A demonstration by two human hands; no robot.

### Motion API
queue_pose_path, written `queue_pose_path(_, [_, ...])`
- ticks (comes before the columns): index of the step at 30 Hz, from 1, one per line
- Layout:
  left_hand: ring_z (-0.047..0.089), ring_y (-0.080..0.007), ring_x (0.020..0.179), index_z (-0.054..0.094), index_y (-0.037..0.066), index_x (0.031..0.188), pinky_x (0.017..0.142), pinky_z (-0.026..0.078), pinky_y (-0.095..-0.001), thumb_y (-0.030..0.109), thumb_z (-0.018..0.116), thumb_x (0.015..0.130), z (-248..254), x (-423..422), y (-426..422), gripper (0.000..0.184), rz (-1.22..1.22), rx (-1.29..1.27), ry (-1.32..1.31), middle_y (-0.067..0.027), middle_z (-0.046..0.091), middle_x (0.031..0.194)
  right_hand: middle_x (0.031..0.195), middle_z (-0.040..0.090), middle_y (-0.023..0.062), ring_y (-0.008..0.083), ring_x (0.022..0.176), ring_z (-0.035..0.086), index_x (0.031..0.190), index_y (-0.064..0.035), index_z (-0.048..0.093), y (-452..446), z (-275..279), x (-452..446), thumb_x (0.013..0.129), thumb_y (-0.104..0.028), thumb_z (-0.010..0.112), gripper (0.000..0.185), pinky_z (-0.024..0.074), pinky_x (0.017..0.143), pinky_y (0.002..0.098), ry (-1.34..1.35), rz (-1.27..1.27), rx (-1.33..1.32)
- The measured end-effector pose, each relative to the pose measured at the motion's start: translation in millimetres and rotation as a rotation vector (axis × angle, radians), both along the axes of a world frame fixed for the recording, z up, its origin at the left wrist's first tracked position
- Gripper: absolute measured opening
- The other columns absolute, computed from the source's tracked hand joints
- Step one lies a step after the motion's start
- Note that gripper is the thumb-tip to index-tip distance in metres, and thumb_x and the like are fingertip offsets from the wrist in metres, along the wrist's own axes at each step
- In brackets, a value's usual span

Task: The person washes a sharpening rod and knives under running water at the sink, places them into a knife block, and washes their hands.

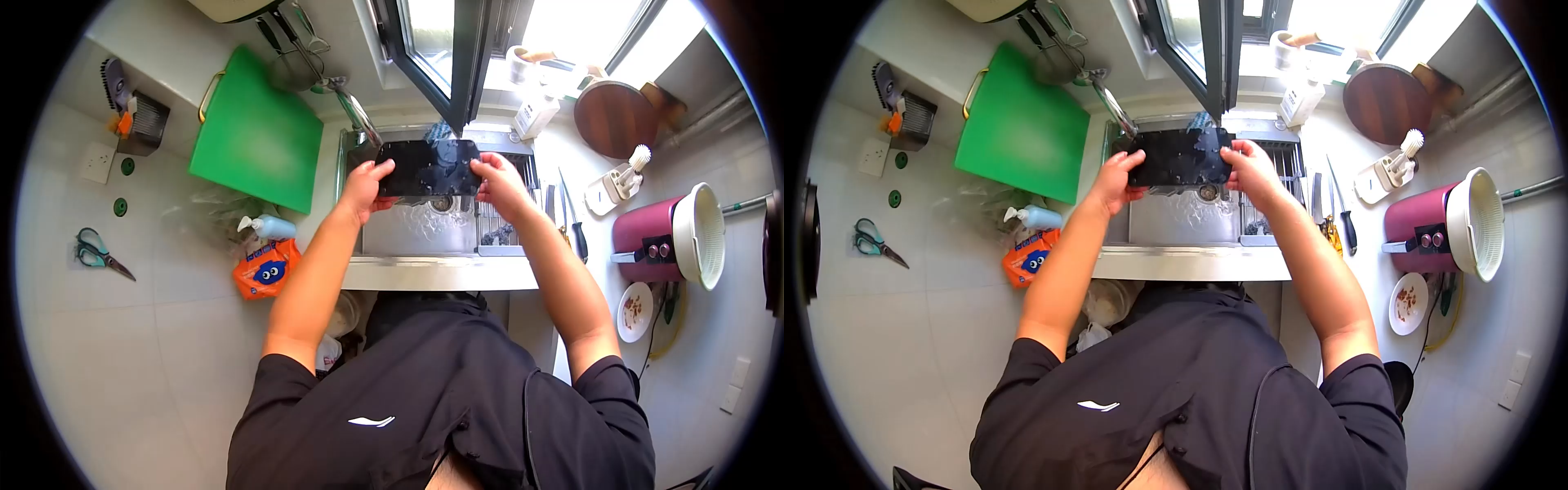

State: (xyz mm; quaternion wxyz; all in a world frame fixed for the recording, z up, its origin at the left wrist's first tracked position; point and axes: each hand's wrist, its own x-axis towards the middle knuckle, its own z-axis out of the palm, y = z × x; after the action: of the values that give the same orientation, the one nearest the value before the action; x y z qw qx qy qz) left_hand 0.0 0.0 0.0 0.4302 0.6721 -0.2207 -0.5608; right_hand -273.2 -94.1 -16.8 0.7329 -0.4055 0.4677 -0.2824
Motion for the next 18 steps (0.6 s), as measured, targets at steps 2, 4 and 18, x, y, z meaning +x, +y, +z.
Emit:
queue_pose_path(2, [0.063, -0.0118, 0.066, 0.061, 0.016, 0.098, 0.059, 0.052, -0.0336, 0.043, 0.066, 0.095, 34.5, 4.1, -3.8, 0.028, -0.051, -0.033, -0.053, 0.0014, 0.067, 0.084, 0.075, 0.058, -0.0047, 0.002, 0.054, 0.053, 0.109, -0.0102, 0.06, -10.4, 19.8, 0.3, 0.097, -0.022, 0.065, 0.018, 0.0484, 0.05, 0.0182, -0.016, 0.014, -0.027])
queue_pose_path(4, [0.062, -0.0108, 0.061, 0.061, 0.014, 0.098, 0.054, 0.051, -0.0302, 0.042, 0.066, 0.095, 73.5, -7.4, -6.8, 0.028, -0.088, -0.15, -0.023, 0.0013, 0.067, 0.08, 0.072, 0.059, -0.0047, 0.0022, 0.052, 0.053, 0.11, -0.0094, 0.061, -16.0, 87.3, -16.2, 0.097, -0.022, 0.065, 0.019, 0.0469, 0.049, 0.0174, 0.035, 0.032, -0.13])
queue_pose_path(18, [0.066, -0.0118, 0.06, 0.064, 0.006, 0.104, 0.045, 0.053, -0.0269, 0.031, 0.066, 0.096, 206.0, -4.4, 18.4, 0.026, -0.115, -0.634, 0.142, -0.0032, 0.07, 0.083, 0.093, 0.07, 0.0028, 0.0061, 0.067, 0.065, 0.126, -0.0036, 0.056, 22.3, 224.4, -11.4, 0.092, -0.026, 0.073, 0.044, 0.0463, 0.048, 0.021, -0.195, -0.117, -0.397])
